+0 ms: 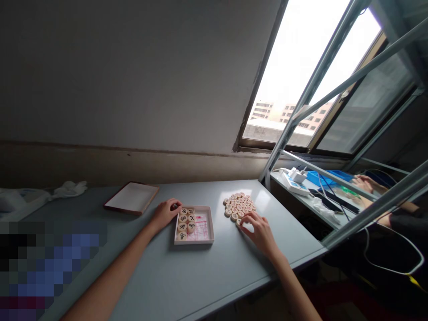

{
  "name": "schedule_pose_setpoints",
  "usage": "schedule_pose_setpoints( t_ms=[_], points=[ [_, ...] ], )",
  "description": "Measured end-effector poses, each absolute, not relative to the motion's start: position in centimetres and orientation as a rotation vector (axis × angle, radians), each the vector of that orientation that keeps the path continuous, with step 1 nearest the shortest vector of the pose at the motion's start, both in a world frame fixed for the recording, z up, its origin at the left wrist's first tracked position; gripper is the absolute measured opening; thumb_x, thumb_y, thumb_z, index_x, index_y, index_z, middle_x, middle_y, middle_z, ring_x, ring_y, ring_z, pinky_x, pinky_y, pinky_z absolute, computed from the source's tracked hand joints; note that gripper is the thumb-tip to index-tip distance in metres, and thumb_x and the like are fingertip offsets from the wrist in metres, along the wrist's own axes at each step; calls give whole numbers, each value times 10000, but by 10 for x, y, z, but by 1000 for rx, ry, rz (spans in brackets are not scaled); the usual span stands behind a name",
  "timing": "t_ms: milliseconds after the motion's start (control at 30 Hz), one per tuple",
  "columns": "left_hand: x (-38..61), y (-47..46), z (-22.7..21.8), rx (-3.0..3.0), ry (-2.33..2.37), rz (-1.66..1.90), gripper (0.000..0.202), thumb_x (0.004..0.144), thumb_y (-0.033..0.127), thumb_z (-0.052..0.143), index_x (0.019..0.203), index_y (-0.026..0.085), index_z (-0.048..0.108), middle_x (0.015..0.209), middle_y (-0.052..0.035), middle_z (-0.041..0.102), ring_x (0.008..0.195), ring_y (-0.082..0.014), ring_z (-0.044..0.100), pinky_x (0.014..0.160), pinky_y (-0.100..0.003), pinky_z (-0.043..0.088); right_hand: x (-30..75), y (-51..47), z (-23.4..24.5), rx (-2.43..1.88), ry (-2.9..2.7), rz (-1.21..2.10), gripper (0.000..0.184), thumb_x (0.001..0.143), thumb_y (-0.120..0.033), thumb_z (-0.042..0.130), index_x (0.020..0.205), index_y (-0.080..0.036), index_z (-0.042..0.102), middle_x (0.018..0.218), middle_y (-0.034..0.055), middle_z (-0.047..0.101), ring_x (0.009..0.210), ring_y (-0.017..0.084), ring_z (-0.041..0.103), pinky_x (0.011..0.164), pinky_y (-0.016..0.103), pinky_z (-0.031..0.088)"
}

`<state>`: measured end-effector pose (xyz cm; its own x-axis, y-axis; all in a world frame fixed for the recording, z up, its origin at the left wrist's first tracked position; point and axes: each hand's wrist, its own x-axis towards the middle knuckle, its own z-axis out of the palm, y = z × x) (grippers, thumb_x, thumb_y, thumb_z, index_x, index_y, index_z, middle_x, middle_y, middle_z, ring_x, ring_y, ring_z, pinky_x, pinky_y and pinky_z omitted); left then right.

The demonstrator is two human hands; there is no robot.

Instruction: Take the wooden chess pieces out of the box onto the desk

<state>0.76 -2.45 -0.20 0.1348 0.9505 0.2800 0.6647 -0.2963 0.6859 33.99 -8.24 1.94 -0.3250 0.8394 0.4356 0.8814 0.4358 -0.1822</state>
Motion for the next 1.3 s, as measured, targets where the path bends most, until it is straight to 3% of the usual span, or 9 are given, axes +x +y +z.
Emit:
schedule_pose_setpoints(
  t_ms=[567, 767, 967, 1133, 1300],
  points=[
    [9, -26, 1, 1961, 1563, 981, 203, 712, 313, 473, 716, 169, 616, 798, -58, 644, 735, -182, 571, 689, -270, 423, 326, -78, 29, -1452, -2207, -114, 96, 815, -231, 508, 773, -211, 592, 866, 16, 615, 833, 177, 542, 719, 303, 307],
    [9, -27, 2, 1988, 1547, 981, 199, 715, 292, 467, 725, 160, 615, 796, -66, 642, 746, -187, 573, 703, -276, 425, 240, -74, 47, -1130, -2524, 140, 164, 806, -311, 544, 952, -241, 573, 989, 25, 601, 886, 173, 537, 768, 313, 333],
    [8, -26, 1, 1972, 1553, 977, 176, 698, 284, 479, 718, 171, 612, 789, -54, 642, 752, -186, 575, 713, -272, 434, 198, -69, 43, -1086, -2673, 85, 149, 769, -315, 595, 846, -195, 553, 853, 23, 624, 802, 172, 549, 744, 309, 330],
    [8, -25, 1, 2007, 1578, 976, 197, 704, 307, 468, 722, 175, 612, 798, -53, 644, 735, -183, 579, 705, -265, 433, 207, -71, 36, -1141, -2607, 111, 205, 751, -366, 604, 872, -210, 549, 963, 32, 588, 910, 180, 514, 737, 287, 332],
    [8, -24, -1, 2054, 1579, 972, 216, 707, 318, 459, 733, 175, 618, 796, -51, 643, 733, -179, 576, 691, -254, 426, 202, -71, 35, -1168, -2580, 142, 206, 766, -392, 582, 828, -197, 560, 923, 27, 608, 845, 163, 538, 762, 304, 315]
  ],
)
